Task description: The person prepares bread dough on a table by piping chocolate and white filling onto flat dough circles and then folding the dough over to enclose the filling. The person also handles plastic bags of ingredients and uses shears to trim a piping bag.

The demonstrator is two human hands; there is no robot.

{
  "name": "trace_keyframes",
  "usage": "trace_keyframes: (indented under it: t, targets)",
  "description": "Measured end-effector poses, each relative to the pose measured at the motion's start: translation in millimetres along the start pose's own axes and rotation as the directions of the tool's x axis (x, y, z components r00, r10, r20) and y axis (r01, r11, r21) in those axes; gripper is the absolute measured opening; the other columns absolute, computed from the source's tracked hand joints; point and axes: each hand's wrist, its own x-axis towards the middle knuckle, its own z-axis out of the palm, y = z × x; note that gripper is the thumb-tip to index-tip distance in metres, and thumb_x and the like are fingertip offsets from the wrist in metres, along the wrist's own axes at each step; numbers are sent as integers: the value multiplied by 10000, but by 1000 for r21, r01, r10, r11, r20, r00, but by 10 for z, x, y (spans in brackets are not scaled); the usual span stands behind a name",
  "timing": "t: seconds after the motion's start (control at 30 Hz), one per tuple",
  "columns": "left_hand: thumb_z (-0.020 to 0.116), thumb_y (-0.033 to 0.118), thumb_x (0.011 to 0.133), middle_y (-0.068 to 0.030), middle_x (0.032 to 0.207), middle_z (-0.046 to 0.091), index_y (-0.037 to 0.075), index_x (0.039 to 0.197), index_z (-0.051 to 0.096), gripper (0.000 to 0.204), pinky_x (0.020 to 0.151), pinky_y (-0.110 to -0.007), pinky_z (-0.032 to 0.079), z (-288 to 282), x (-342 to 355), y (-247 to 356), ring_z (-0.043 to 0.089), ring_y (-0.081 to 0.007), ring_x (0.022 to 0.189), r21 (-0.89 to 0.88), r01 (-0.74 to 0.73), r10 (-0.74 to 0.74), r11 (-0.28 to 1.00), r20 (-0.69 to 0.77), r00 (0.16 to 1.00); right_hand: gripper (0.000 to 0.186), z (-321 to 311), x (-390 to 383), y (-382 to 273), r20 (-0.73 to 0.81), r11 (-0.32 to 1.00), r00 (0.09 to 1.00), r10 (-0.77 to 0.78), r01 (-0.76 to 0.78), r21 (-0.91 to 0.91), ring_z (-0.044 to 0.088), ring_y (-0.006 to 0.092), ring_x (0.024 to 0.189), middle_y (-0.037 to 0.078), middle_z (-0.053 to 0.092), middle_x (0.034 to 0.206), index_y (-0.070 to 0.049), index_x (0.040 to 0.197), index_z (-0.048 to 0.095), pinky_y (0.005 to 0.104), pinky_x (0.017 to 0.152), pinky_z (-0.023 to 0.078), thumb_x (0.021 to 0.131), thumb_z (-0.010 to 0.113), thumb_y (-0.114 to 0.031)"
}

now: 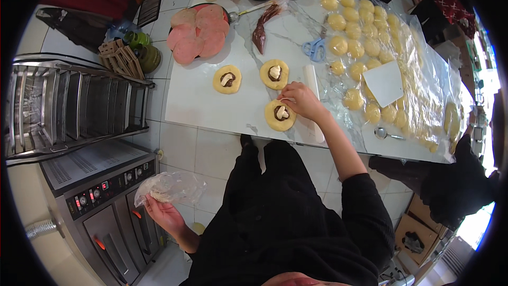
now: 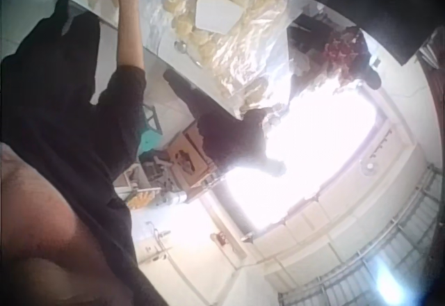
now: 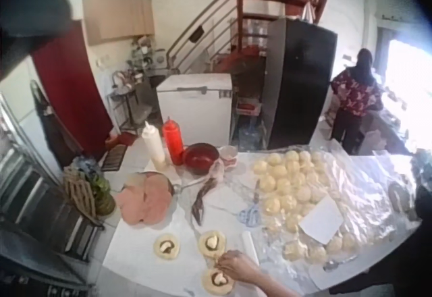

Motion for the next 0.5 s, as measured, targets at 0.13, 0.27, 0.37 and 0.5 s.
trace_keyframes:
  t: [0.13, 0.27, 0.37, 0.5]
  targets:
    - [466, 109, 896, -113, 1047, 563, -5, 1054, 471, 194, 846, -279, 464, -90, 56, 22, 558, -164, 962, -19, -2, 1, 1000, -16, 1000, 73, 8, 68, 21, 112, 973, 993, -35, 59, -225, 535, 176, 870, 3, 605, 812, -99, 765, 658, 325, 783, 386, 706, 636, -136]
    - [468, 105, 895, -108, 1045, 565, -3, 1048, 473, 187, 846, -275, 463, -162, 166, 51, 557, -161, 963, -38, 10, -9, 999, 7, 1000, 90, 38, 87, 78, 160, 943, 986, -33, 84, -323, 511, 143, 863, -30, 598, 803, -127, 761, 662, 299, 777, 358, 701, 649, -193]
    - [465, 108, 897, -110, 1047, 566, -3, 1047, 474, 187, 848, -275, 461, -255, 237, 50, 555, -161, 969, -18, -5, 4, 1000, -32, 999, 93, 57, 106, 70, 168, 929, 985, -23, 83, -360, 511, 144, 848, -27, 596, 781, -128, 761, 658, 300, 776, 353, 705, 644, -201]
    - [462, 113, 899, -115, 1059, 562, -2, 1048, 476, 189, 852, -278, 459, -291, 320, 32, 552, -163, 979, -12, 12, -12, 1000, -9, 1000, 67, 90, 123, 68, 160, 924, 987, 31, 33, -382, 523, 155, 836, -16, 595, 755, -119, 748, 638, 310, 792, 348, 720, 611, -174]
